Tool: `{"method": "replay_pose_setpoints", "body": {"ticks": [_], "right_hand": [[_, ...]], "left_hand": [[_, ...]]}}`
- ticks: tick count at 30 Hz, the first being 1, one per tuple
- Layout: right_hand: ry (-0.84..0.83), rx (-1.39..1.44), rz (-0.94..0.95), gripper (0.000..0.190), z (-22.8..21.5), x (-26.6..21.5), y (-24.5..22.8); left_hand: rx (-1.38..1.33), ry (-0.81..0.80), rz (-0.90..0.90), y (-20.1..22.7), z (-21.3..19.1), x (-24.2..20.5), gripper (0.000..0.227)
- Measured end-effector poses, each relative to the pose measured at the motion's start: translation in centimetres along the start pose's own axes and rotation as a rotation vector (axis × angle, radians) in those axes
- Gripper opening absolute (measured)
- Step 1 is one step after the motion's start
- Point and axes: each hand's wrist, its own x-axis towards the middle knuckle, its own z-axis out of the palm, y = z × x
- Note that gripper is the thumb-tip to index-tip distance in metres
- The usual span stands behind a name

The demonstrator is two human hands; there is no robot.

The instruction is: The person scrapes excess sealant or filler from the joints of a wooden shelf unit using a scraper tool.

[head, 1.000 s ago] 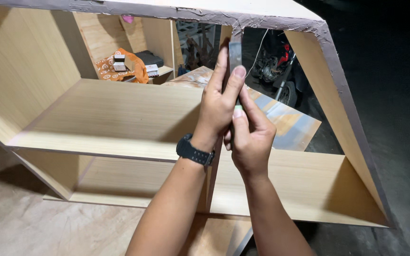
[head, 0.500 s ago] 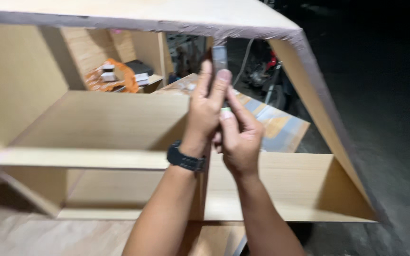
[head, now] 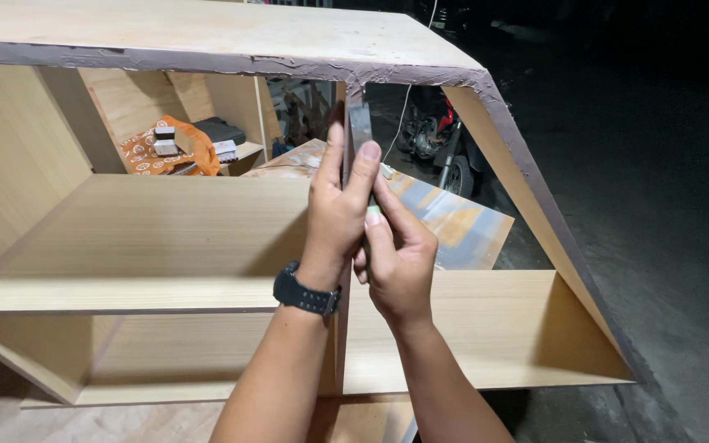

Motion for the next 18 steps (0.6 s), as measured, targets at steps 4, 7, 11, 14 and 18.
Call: {"method": "replay_pose_setpoints", "body": {"ticks": [4, 7, 11, 14, 18], "right_hand": [[0.000, 0.021, -0.005, 0.048, -0.2, 0.4, 0.9], [-0.007, 0.066, -0.037, 0.048, 0.3, 0.6, 1.2], [0.015, 0.033, -0.002, 0.048, -0.1, -0.2, 1.3], [0.010, 0.038, -0.023, 0.047, 0.7, 0.5, 0.7], [0.015, -0.004, -0.033, 0.046, 0.2, 0.2, 1.5]], "left_hand": [[0.003, 0.025, -0.010, 0.2, 0.4, 0.2, 0.070], [-0.075, 0.029, 0.002, 0.1, 0.5, 0.9, 0.068], [-0.060, 0.003, -0.009, 2.0, 0.1, -0.9, 0.072], [-0.073, 0.009, -0.017, 1.7, 0.4, -0.1, 0.071], [-0.059, 0.002, -0.048, 1.6, 0.0, -0.2, 0.076]]}}
